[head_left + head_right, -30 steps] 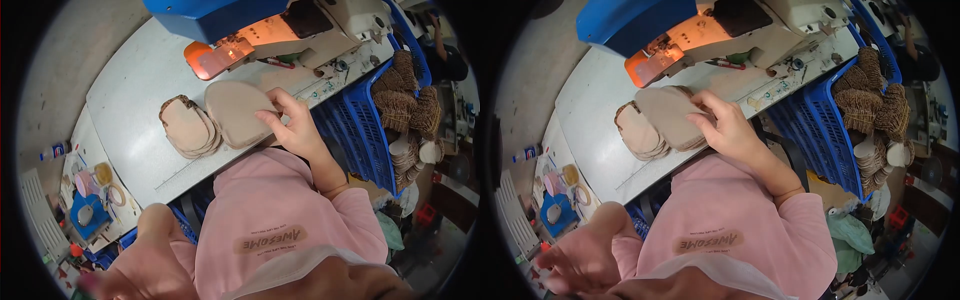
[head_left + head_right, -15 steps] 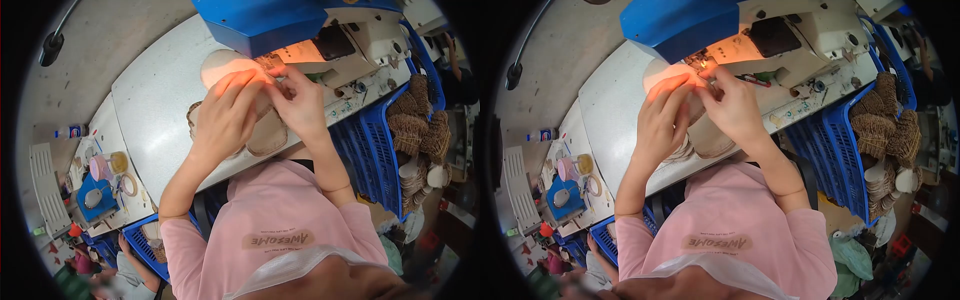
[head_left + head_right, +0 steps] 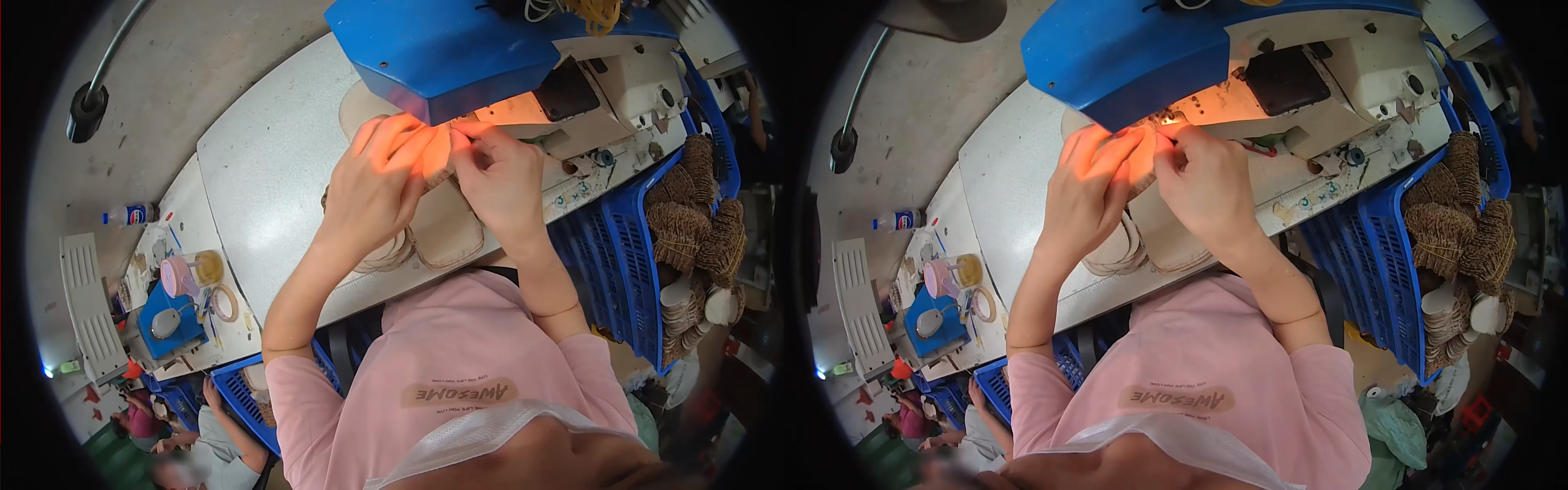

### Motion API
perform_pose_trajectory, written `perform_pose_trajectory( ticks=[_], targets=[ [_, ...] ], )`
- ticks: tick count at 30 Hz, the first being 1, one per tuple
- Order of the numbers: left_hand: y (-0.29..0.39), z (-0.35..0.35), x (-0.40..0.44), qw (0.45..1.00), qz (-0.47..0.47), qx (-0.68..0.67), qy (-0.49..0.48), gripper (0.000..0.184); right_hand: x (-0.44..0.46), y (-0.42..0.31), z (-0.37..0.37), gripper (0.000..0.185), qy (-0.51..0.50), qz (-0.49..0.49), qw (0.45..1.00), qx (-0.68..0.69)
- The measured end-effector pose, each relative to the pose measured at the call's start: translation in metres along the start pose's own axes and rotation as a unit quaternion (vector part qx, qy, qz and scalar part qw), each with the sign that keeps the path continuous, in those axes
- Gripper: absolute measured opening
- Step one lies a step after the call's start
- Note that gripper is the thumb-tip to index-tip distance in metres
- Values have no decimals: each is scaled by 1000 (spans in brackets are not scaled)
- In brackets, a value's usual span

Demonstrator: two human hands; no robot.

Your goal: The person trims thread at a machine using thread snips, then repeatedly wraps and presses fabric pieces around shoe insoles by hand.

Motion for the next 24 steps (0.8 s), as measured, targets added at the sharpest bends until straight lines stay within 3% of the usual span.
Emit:
perform_pose_trajectory(
  ticks=[6, 9, 14, 24],
  targets=[
    [-21, 4, 6, 999, 36, -7, 8, 20, 6, 1, 6, 10, 8, -13, 1000, -21],
    [-21, -3, 11, 999, 37, -12, -9, 16, 3, 4, 4, 9, 26, -37, 999, 23],
    [-22, -1, 15, 995, 86, -41, 6, 14, -14, 16, -8, 7, 16, 3, 994, 108],
    [-10, -3, 10, 999, 35, 30, 26, 17, -49, 41, -12, 11, -68, 55, 991, 101]
  ],
)
Point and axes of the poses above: each hand's wrist, its own x-axis towards the middle knuckle, its own z-axis out of the palm, y = z × x, the point moved 7 cm from there along x, towards the middle knuckle, and after that the axes turned 1 degree about z, right-handed, at the moved point
